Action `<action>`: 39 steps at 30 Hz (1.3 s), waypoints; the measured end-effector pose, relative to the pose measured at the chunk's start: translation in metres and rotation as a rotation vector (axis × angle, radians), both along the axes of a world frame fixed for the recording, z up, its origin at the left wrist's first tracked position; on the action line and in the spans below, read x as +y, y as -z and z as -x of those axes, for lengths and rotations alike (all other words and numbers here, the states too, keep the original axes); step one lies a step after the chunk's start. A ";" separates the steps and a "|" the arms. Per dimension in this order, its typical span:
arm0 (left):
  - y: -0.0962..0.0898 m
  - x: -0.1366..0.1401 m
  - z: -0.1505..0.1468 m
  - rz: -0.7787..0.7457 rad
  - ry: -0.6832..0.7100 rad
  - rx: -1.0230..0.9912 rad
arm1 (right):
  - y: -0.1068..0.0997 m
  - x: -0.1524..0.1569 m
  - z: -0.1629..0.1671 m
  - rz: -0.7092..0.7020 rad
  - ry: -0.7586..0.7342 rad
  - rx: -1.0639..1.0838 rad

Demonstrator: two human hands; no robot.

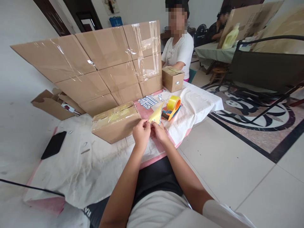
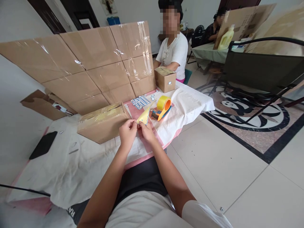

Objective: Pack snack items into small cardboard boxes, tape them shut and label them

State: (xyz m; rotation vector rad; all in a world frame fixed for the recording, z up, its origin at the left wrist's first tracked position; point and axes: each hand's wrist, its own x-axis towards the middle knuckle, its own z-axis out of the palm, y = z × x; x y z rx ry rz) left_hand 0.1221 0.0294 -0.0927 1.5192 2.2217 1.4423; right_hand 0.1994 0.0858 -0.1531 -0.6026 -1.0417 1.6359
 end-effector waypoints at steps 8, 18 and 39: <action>0.001 0.001 0.007 0.005 -0.003 -0.013 | 0.000 0.001 0.000 -0.008 0.009 -0.044; 0.005 0.002 0.012 -0.113 -0.023 -0.085 | -0.001 -0.002 0.001 0.011 0.026 -0.040; -0.006 -0.011 0.026 -0.312 -0.048 -0.260 | -0.063 0.087 0.028 0.092 0.283 0.167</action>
